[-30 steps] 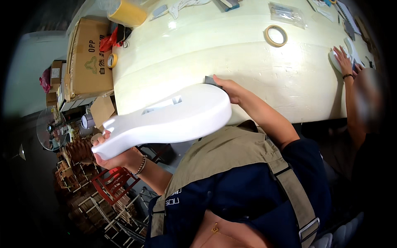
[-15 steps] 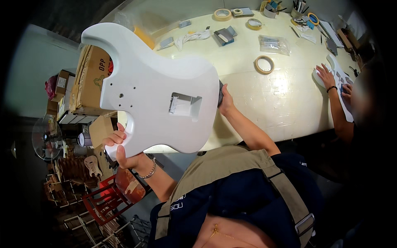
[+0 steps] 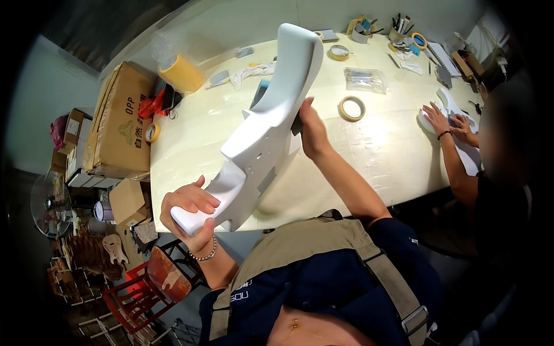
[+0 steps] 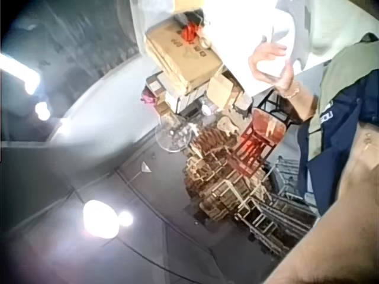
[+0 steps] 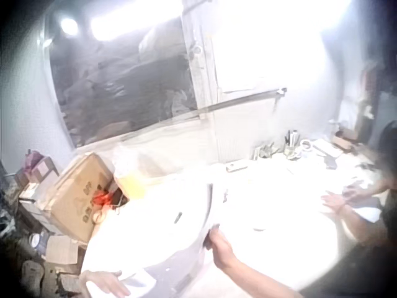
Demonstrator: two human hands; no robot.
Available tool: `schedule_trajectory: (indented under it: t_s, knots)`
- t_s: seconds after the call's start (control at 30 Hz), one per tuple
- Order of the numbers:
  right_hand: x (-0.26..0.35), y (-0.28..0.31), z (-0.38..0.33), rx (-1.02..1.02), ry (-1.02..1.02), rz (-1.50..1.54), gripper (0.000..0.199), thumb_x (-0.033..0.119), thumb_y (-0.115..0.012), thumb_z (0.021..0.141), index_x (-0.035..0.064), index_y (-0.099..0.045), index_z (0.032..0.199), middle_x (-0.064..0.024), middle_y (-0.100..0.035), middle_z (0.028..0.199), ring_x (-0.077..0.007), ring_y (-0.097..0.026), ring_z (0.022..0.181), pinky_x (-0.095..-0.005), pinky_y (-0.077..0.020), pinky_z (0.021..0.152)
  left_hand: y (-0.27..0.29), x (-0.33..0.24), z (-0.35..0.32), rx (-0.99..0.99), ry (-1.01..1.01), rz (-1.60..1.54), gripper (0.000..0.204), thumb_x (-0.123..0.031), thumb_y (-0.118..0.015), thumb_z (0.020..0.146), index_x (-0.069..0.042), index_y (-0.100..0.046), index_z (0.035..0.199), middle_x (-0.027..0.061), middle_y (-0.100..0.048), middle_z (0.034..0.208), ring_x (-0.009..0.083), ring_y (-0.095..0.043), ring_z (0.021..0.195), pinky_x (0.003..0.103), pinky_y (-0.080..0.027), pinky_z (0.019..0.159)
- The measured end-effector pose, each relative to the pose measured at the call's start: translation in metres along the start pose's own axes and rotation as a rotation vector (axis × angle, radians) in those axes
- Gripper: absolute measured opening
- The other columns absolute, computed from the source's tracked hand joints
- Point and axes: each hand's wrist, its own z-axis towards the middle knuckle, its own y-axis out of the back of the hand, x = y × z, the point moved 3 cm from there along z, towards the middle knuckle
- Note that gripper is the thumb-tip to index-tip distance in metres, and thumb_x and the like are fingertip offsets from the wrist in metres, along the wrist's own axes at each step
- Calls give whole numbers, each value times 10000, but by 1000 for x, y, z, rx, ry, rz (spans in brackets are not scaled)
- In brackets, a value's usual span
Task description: The person sands the surface of a white guitar body using a sanding block. They systematically rub the block across the top and bottom curves of the instrument, frequently flipping it over to access different areas. The person also briefly moves the guitar to a nearby rack and returns it to the table to continue sanding.
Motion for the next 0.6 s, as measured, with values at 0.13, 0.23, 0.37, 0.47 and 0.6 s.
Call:
schedule_trajectory:
  t_s: [0.13, 0.23, 0.37, 0.47, 0.6]
  knots:
    - [88, -11, -2, -158, 6, 179, 613, 510, -229, 996, 15, -451, 1283, -106, -524, 1245, -214, -521, 1124, -348, -395, 990, -11, -4, 8, 13, 40, 47, 289, -77, -672, 564, -79, -495, 791, 74, -612, 655, 212, -631, 634, 385, -482, 851]
    - [138, 3, -8, -130, 373, 9, 662, 526, -243, 984, -23, -403, 1317, -136, -524, 1250, -242, -524, 1143, -370, -400, 1000, -19, 5, 11, 62, 47, 25, 288, -56, -670, 546, -81, -495, 774, 72, -624, 661, 223, -649, 647, 370, -501, 778]
    - [209, -9, -27, 68, 1284, -1482, 687, 574, -276, 940, 43, -487, 1322, -117, -436, 1415, -286, -425, 1300, -438, -256, 1105, -30, 13, 19, 73, 63, 34, 276, -31, -648, 518, -83, -498, 743, 63, -630, 652, 221, -659, 639, 366, -507, 751]
    - [189, -2, -22, 24, 1520, -2200, 550, 455, -567, 796, 161, -571, 1260, 1, -502, 1363, -170, -348, 1350, -480, -87, 1169, -40, 14, 30, 103, 72, 73, 272, -37, -646, 510, -77, -507, 739, 63, -633, 648, 205, -661, 636, 356, -514, 735]
    - [167, 12, -38, 140, 1141, -2044, 498, 476, -522, 834, 142, -615, 1191, -6, -563, 1297, -148, -382, 1331, -456, -112, 1166, -61, 15, 44, 150, 111, 62, 261, -48, -656, 514, -65, -530, 742, 63, -640, 646, 204, -665, 647, 349, -527, 720]
